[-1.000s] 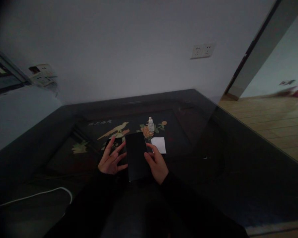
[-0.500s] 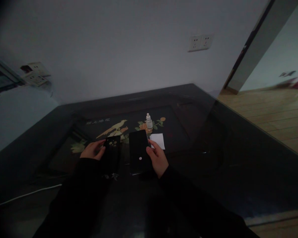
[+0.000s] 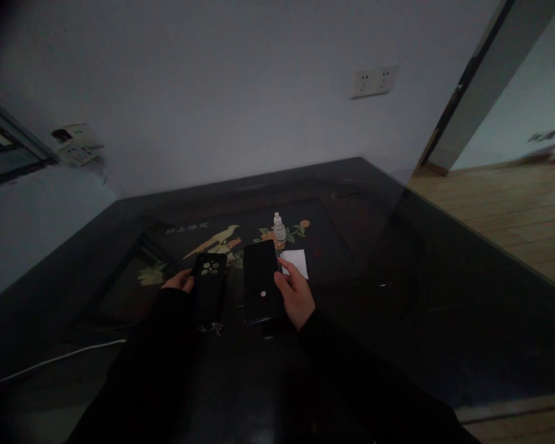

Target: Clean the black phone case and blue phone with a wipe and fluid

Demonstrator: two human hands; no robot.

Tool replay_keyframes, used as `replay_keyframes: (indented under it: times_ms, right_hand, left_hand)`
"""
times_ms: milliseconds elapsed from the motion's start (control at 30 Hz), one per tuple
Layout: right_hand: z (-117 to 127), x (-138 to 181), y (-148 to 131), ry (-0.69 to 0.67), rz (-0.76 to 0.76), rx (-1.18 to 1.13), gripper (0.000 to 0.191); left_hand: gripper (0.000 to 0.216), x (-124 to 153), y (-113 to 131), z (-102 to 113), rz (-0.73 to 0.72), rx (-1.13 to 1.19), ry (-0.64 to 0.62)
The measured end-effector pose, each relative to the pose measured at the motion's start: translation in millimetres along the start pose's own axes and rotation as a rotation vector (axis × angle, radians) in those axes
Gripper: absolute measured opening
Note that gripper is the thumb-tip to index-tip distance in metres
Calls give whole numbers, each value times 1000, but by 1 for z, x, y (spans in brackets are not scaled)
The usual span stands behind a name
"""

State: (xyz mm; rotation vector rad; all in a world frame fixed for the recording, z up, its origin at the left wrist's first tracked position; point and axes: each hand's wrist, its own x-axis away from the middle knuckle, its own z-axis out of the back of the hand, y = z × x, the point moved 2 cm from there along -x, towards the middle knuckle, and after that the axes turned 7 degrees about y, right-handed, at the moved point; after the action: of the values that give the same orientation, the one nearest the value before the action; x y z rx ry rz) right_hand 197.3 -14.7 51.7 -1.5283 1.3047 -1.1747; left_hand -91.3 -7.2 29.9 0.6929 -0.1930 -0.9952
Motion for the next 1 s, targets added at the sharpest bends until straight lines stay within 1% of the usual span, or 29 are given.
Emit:
replay_keyframes:
  times_ms: [67,167,300,367,433,533,567,633,700,767,833,1000]
  right_hand:
    - [1,1,-2,21,1,6,47]
    - [2,0,-3,19,31,-8,47]
    - [2,0,-5,-23,87,24,48]
    - [2,1,-7,-34,121,79,47]
    - [1,2,-8,-40,163,140,47]
    - [-2,4,-8,-60,224,208,45]
    - [-3,5,-6,-70,240,226,45]
    - [-5,5,-3,-84,268,270,44]
    - [-7,5,-1,-103,285,319,44]
    - [-8,6,1,-128,293,356,44]
    - [-10,6,2,-144,295,379,44]
    - [-11,6,3,-153,290,434,44]
  left_hand:
    - [30,4,5,-3,24,151,3]
    - [32,12,12,-15,75,406,-42]
    - [36,25,21,-42,192,738,-183]
    - [42,38,29,-55,251,881,-267]
    - [51,55,41,-63,284,991,-328]
    - [62,79,58,-64,317,1129,-401]
    - [63,86,62,-63,379,1208,-447]
    - [64,95,68,-58,461,1263,-518]
    - [68,97,72,-53,485,1297,-518]
    - [71,97,73,-50,478,1322,-467]
    - [73,96,73,-49,477,1346,-430]
    - [76,97,73,-49,444,1390,-403]
